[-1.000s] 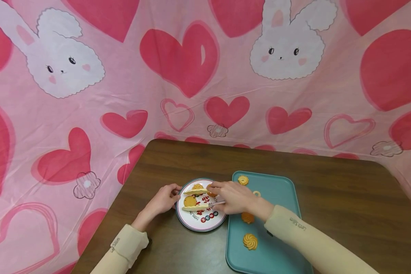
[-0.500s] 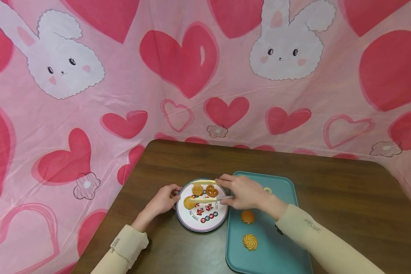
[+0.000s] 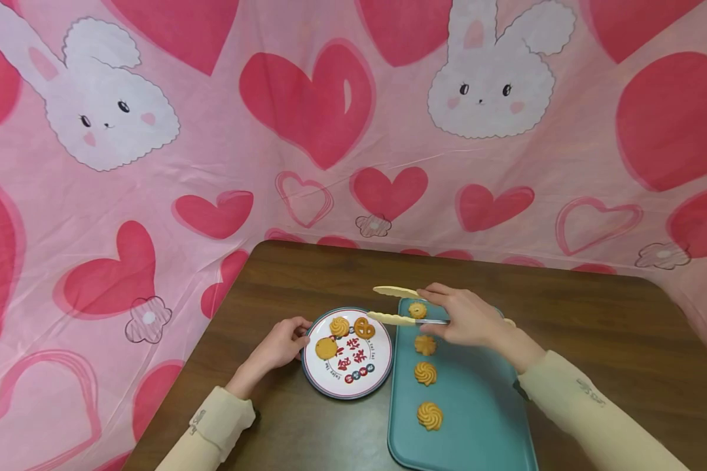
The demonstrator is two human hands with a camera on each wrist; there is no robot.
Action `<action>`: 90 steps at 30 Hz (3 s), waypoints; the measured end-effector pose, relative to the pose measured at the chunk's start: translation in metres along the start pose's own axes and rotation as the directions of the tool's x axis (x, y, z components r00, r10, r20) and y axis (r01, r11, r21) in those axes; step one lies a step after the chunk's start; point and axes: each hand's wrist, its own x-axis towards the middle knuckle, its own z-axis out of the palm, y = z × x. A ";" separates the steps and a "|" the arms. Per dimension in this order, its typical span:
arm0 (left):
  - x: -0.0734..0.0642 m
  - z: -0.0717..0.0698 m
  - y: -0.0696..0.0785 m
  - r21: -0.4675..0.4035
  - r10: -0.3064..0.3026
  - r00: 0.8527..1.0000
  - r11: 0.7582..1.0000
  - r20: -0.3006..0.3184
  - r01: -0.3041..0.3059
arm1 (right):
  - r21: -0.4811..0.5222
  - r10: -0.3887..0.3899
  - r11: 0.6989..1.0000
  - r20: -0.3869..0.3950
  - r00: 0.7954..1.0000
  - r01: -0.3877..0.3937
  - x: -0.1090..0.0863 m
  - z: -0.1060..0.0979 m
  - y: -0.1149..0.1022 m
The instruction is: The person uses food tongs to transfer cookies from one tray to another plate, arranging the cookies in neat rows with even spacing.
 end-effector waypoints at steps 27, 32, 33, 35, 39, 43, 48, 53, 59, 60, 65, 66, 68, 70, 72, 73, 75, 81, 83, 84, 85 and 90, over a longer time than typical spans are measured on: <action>0.001 0.000 -0.002 0.019 -0.002 1.000 1.000 -0.003 0.002 | -0.016 0.146 0.989 -0.013 0.989 -0.147 -0.051 0.015 0.060; 0.001 0.000 -0.002 0.021 -0.018 1.000 1.000 0.005 0.018 | -0.003 0.163 0.987 0.002 0.987 -0.163 -0.054 0.017 0.060; 0.002 0.000 -0.002 0.021 -0.022 1.000 1.000 0.008 0.022 | 0.000 0.163 0.987 0.004 0.987 -0.163 -0.054 0.017 0.060; 0.001 0.000 -0.003 0.025 -0.020 1.000 0.999 0.011 0.020 | 0.007 0.164 0.986 0.008 0.986 -0.164 -0.054 0.018 0.061; 0.001 0.000 -0.003 0.027 -0.019 1.000 0.999 0.011 0.019 | 0.017 0.159 0.987 0.007 0.987 -0.159 -0.055 0.019 0.061; 0.001 0.001 -0.003 0.021 -0.018 1.000 1.000 0.005 0.018 | 0.021 0.150 0.988 -0.001 0.989 -0.150 -0.055 0.020 0.061; 0.002 0.002 -0.004 0.018 -0.012 1.000 1.000 0.002 0.011 | 0.027 0.147 0.989 -0.005 0.989 -0.146 -0.055 0.020 0.060; 0.001 0.001 -0.003 0.020 -0.014 1.000 1.000 0.003 0.014 | 0.029 0.148 0.989 -0.006 0.989 -0.147 -0.055 0.020 0.060; 0.001 0.001 -0.003 0.030 -0.018 1.000 0.999 -0.002 0.018 | 0.033 0.150 0.988 -0.001 0.989 -0.150 -0.056 0.020 0.060; 0.001 0.001 -0.003 0.031 -0.018 1.000 0.999 -0.003 0.018 | 0.031 0.149 0.988 0.000 0.989 -0.149 -0.056 0.020 0.060; 0.000 0.001 -0.002 0.025 -0.010 1.000 1.000 -0.006 0.011 | 0.033 0.141 0.990 -0.015 0.990 -0.140 -0.055 0.019 0.060; 0.000 0.001 -0.002 0.022 -0.010 1.000 1.000 -0.005 0.011 | 0.033 0.137 0.990 -0.020 0.990 -0.136 -0.055 0.019 0.060; 0.001 0.001 -0.002 0.021 -0.010 1.000 1.000 -0.004 0.010 | 0.033 0.133 0.991 -0.032 0.991 -0.132 -0.055 0.017 0.058; 0.001 0.001 -0.002 0.020 -0.013 1.000 1.000 -0.003 0.013 | 0.031 0.121 0.992 -0.044 0.992 -0.120 -0.054 0.016 0.057; 0.001 0.001 -0.003 0.026 -0.015 1.000 1.000 -0.001 0.015 | 0.029 0.107 0.994 -0.053 0.993 -0.106 -0.053 0.014 0.055; 0.002 0.001 -0.003 0.028 -0.014 1.000 0.999 0.000 0.014 | 0.031 0.099 0.995 -0.058 0.993 -0.097 -0.052 0.013 0.053; 0.002 0.001 -0.004 0.031 -0.015 1.000 0.999 0.001 0.015 | 0.032 0.078 0.997 -0.060 0.995 -0.076 -0.051 0.012 0.050; 0.002 0.001 -0.005 0.029 -0.010 1.000 1.000 0.004 0.010 | 0.031 0.017 0.999 -0.049 0.999 -0.015 -0.043 0.008 0.037; 0.002 0.001 -0.005 0.027 -0.014 1.000 1.000 0.006 0.014 | 0.027 -0.004 1.000 -0.050 0.999 0.005 -0.040 0.007 0.032; 0.002 0.000 -0.005 0.027 -0.016 1.000 1.000 0.007 0.015 | 0.023 -0.013 1.000 -0.049 0.999 0.014 -0.039 0.007 0.029; 0.002 0.000 -0.005 0.027 -0.018 1.000 0.999 0.007 0.017 | 0.022 -0.020 1.000 -0.048 0.999 0.021 -0.038 0.007 0.026; 0.002 0.000 -0.004 0.027 -0.021 1.000 0.999 0.006 0.020 | 0.007 -0.041 0.999 -0.035 0.999 0.042 -0.030 0.007 0.010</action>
